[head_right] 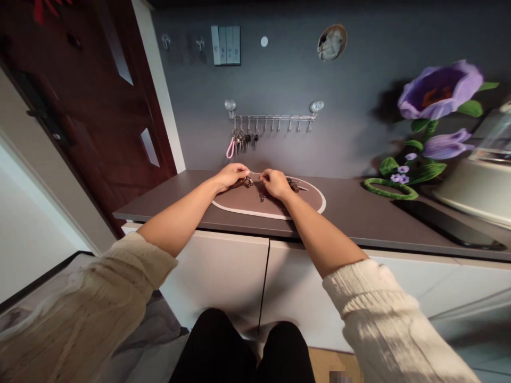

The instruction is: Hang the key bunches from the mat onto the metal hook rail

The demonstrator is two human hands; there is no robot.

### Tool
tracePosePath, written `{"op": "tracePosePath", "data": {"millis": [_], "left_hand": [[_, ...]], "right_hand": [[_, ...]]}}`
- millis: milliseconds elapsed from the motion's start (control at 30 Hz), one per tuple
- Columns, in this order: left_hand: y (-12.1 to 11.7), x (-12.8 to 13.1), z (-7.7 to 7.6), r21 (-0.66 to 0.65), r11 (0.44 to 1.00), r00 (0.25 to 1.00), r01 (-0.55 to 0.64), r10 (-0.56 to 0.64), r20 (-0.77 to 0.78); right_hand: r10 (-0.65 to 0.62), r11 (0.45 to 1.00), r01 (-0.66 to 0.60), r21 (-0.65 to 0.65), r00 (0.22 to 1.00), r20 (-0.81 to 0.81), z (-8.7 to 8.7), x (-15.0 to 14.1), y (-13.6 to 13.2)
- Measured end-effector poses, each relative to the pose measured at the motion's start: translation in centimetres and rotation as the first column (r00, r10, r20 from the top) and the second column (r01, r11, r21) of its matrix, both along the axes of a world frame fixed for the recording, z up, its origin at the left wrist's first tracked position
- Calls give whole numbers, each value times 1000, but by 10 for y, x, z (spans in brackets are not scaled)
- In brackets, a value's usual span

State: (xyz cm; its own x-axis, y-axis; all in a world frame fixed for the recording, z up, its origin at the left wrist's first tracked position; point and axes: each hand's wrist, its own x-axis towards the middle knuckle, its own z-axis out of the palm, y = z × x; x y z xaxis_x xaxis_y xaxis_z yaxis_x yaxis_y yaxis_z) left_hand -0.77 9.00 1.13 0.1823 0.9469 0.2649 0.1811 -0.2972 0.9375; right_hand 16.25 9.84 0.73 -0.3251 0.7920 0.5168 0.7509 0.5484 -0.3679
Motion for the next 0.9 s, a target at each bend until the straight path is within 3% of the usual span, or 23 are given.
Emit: {"op": "tracePosePath", "data": {"millis": [300,567,900], "left_hand": [[5,3,3,-92,995,948,43,-12,320],[0,8,6,-105,984,869,144,-75,490],[0,11,4,-103,974,815,203,-109,569]], "right_hand": [[72,997,-79,-21,969,-238,-1,-4,1],[227,945,-312,-95,840,-493,1,-8,0],[238,935,-342,-97,806,-542,2,-11,-6]]}}
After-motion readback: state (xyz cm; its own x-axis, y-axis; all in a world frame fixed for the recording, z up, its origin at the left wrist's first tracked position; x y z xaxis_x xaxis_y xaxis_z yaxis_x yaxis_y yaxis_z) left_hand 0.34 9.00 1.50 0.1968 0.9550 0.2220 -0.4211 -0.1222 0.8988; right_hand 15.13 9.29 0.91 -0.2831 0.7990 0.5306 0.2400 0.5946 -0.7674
